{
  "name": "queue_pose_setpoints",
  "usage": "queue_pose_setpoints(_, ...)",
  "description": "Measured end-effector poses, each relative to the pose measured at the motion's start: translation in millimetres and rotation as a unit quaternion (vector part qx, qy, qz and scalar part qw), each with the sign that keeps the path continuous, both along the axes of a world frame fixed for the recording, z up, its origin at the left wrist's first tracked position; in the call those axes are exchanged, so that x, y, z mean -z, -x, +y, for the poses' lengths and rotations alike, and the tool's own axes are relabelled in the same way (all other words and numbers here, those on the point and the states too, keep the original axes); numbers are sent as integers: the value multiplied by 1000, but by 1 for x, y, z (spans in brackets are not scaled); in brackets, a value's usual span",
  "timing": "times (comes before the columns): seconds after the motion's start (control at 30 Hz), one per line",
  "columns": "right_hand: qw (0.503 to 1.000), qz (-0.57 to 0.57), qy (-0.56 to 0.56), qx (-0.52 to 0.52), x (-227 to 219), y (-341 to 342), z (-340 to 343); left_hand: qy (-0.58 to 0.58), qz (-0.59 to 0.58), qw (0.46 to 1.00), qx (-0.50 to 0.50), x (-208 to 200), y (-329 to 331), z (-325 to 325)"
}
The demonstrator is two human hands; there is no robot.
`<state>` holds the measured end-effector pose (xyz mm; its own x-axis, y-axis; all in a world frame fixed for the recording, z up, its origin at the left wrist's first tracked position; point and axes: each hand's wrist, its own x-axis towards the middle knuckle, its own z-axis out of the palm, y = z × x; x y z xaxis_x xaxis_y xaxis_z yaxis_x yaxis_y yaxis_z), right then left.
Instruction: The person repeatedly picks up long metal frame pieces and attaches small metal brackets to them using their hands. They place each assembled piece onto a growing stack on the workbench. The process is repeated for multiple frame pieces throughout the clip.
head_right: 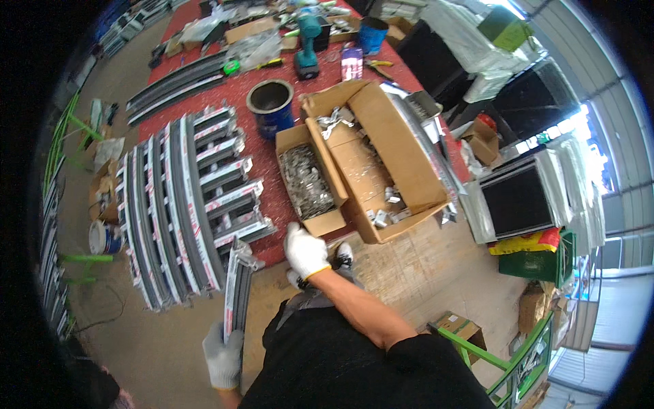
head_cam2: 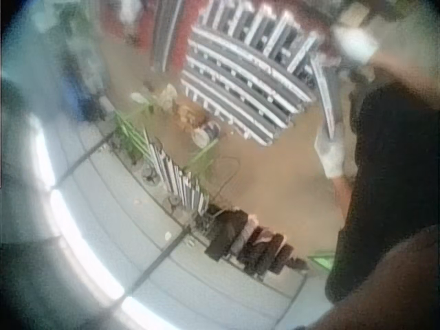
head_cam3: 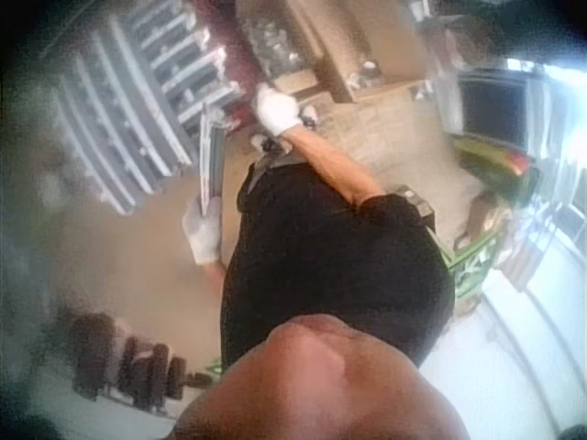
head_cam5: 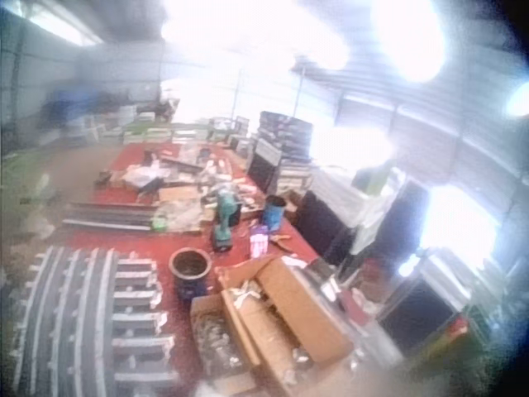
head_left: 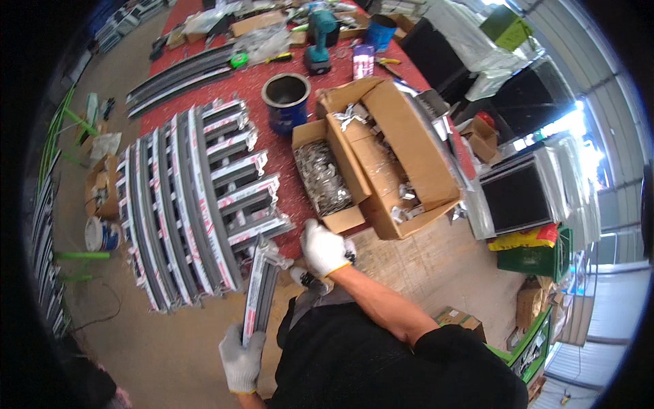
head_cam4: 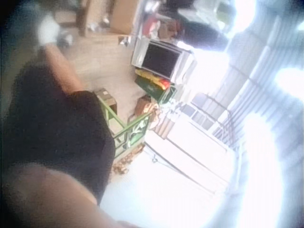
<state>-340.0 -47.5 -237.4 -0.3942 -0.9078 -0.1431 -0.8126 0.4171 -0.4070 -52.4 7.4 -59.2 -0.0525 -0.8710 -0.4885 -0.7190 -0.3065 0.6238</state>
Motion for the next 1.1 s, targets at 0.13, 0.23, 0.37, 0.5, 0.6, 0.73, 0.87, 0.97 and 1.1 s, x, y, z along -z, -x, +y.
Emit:
queue_pose_setpoints(0.13,992,19,31,-123,-4,3,14,5,-2,1000,-9,2,-5,2)
queue_pose_setpoints(0.23,978,19,51,-200,-10,9,25,3,-6,1000,-9,4,-15,3)
queue_pose_setpoints(0.37,997,-10,46,-57,-21,9,35,-4,8,1000,-24,9,-20,3)
queue_pose_setpoints(0.5,997,-21,79,7,-24,2,31,-4,21,999,-34,11,-21,2)
queue_pose_setpoints(0.6,998,-18,59,20,-20,-10,19,-2,28,999,-39,10,-21,3)
queue_pose_setpoints(0.73,1000,5,-17,-24,-15,-21,10,10,40,999,-35,10,-19,3)
queue_pose_setpoints(0.87,999,10,-16,-48,-18,-26,5,-3,49,998,-35,11,-16,1)
queue_pose_setpoints(0.97,999,-15,-26,-36,-30,-31,6,1,27,1000,-14,11,-17,0)
queue_pose_setpoints(1.1,968,-244,53,17,-56,-22,21,-6,36,999,-27,9,-20,0)
